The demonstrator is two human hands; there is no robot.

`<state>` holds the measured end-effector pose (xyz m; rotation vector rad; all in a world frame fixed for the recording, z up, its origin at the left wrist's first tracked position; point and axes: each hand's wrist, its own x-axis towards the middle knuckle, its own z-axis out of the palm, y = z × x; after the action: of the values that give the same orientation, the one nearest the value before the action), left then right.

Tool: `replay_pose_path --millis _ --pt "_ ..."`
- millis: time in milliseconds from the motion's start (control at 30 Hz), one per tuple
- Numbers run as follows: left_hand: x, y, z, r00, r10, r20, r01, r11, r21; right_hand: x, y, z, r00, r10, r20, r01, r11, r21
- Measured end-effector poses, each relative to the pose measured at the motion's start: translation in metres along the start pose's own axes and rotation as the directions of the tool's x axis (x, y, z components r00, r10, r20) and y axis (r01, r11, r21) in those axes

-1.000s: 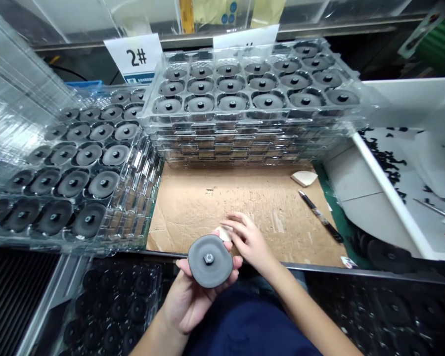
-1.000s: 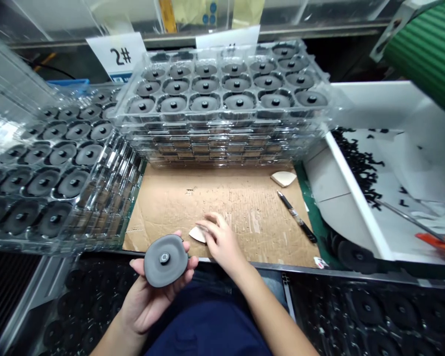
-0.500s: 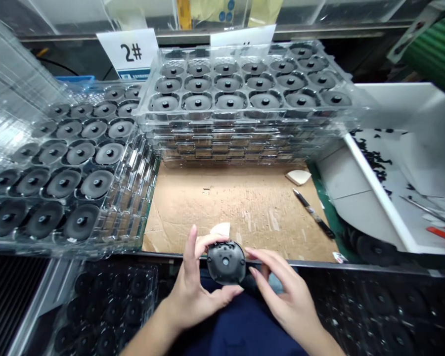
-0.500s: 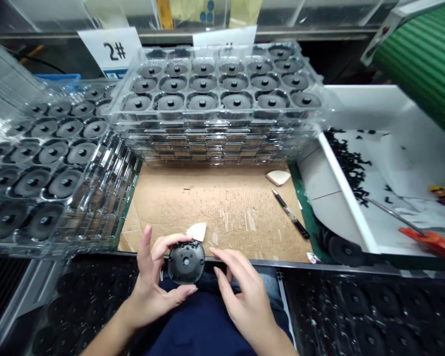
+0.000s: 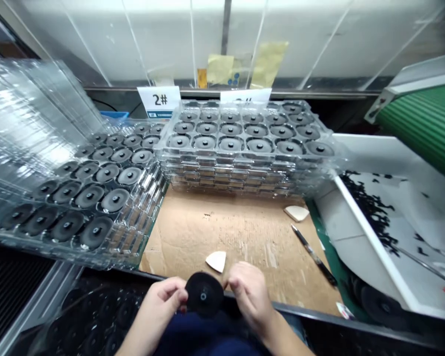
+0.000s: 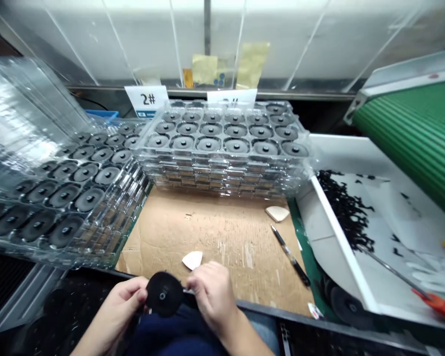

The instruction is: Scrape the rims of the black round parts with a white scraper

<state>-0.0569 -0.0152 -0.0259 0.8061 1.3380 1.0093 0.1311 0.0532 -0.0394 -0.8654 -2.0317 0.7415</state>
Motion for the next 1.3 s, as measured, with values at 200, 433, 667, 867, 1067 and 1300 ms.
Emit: replay_pose_path --millis 200,433,667,867,1067,1300 --pt "0.0 0.06 -0.039 0.962 0.217 0.163 -0.271 0.792 0.547 0.066 0.09 -0.002 0.999 0.011 0.049 -0.013 0.999 0.041" --pt "0.084 0.179 -0.015 0.855 0.384 0.348 -0.503 0.449 0.739 0.088 0.143 0.01 0.986 0.153 -0.07 -0.142 0.981 0.135" --pt "0.263 0.284 0.088 0.728 0.509 0.46 -0.595 0.135 0.792 0.089 0.147 0.008 0.947 0.281 -0.154 -0.243 0.944 0.222" --pt "0.411 0.304 0.177 0.667 0.614 0.421 -0.538 0.006 0.843 0.089 0.156 0.014 0.945 0.295 -0.14 -0.259 0.939 0.228" --pt "0.454 0.277 0.2 0.675 0.596 0.435 -0.501 -0.062 0.863 0.084 0.16 0.016 0.944 0.318 -0.088 -0.29 0.926 0.241" --pt "0.318 0.273 0.115 0.587 0.448 0.675 -0.64 -0.254 0.725 0.09 0.153 0.007 0.933 0.356 -0.056 -0.332 0.91 0.248"
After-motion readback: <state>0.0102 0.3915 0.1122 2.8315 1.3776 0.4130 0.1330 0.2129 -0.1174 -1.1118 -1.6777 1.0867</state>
